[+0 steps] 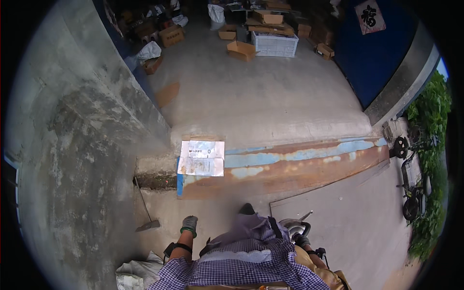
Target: Assembling and sorting small metal bearings or spacers at a factory workbench and then fetching a kettle.
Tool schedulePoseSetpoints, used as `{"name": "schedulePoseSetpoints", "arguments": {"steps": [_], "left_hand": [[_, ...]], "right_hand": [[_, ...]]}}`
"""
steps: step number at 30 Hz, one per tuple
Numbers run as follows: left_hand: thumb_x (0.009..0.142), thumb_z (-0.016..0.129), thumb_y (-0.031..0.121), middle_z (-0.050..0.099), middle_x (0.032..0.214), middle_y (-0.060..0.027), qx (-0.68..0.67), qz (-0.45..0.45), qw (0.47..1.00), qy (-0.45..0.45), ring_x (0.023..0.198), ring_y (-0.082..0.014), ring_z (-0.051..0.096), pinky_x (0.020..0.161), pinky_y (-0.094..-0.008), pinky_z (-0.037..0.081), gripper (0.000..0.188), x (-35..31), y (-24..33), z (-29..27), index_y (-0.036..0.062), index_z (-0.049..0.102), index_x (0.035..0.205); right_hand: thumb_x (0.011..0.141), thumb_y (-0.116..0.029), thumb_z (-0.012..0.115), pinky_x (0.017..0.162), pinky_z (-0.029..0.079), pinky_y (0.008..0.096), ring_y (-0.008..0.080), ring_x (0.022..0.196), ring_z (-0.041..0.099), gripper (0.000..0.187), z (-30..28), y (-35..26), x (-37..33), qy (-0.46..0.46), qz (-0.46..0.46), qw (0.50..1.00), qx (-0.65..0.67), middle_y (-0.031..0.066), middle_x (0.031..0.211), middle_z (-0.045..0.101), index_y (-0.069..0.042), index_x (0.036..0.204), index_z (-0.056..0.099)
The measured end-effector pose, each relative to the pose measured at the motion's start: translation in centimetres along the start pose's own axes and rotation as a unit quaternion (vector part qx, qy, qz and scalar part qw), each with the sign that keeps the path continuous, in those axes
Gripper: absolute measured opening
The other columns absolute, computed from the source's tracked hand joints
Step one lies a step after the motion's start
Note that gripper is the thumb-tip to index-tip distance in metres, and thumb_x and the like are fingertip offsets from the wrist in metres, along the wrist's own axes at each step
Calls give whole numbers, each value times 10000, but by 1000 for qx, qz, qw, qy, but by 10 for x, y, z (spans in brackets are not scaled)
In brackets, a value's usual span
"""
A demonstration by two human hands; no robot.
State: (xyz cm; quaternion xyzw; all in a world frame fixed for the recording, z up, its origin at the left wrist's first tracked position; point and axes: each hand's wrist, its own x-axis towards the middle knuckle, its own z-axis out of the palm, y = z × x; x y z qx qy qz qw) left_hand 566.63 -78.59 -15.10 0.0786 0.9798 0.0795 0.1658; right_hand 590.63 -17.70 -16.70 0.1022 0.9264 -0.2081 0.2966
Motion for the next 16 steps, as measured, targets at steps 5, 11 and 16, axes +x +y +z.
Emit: {"name": "schedulePoseSetpoints", "arguments": {"steps": [5, 11, 16], "left_hand": [[780, 512, 215, 643, 749, -72, -110, -23, 990, -83, 705, -199, 603, 661, -351, 470, 152, 53, -26, -12, 132, 638, 780], [445, 757, 138, 659, 859, -131, 81, 87, 991, -62, 907, -308, 643, 775, -395, 518, 366, 205, -13, -70, 126, 645, 793], [521, 751, 174, 661, 867, -113, 96, 107, 977, -157, 921, -277, 645, 772, -369, 509, 342, 388, 8, -122, 134, 650, 846]], "right_hand": [[769, -277, 628, 545, 401, 387, 194, 573, 466, 191, -78, -47, 92, 76, 139, 834, 529, 40, 651, 505, -87, 761, 618], [853, -216, 525, 708, 478, 379, 228, 811, 625, 206, -204, -97, 238, 29, 294, 853, 431, 131, 900, 670, -93, 985, 624], [762, -239, 655, 614, 419, 345, 155, 658, 484, 305, -268, -111, 381, 90, 346, 714, 602, 37, 731, 535, -61, 1008, 622]]}}
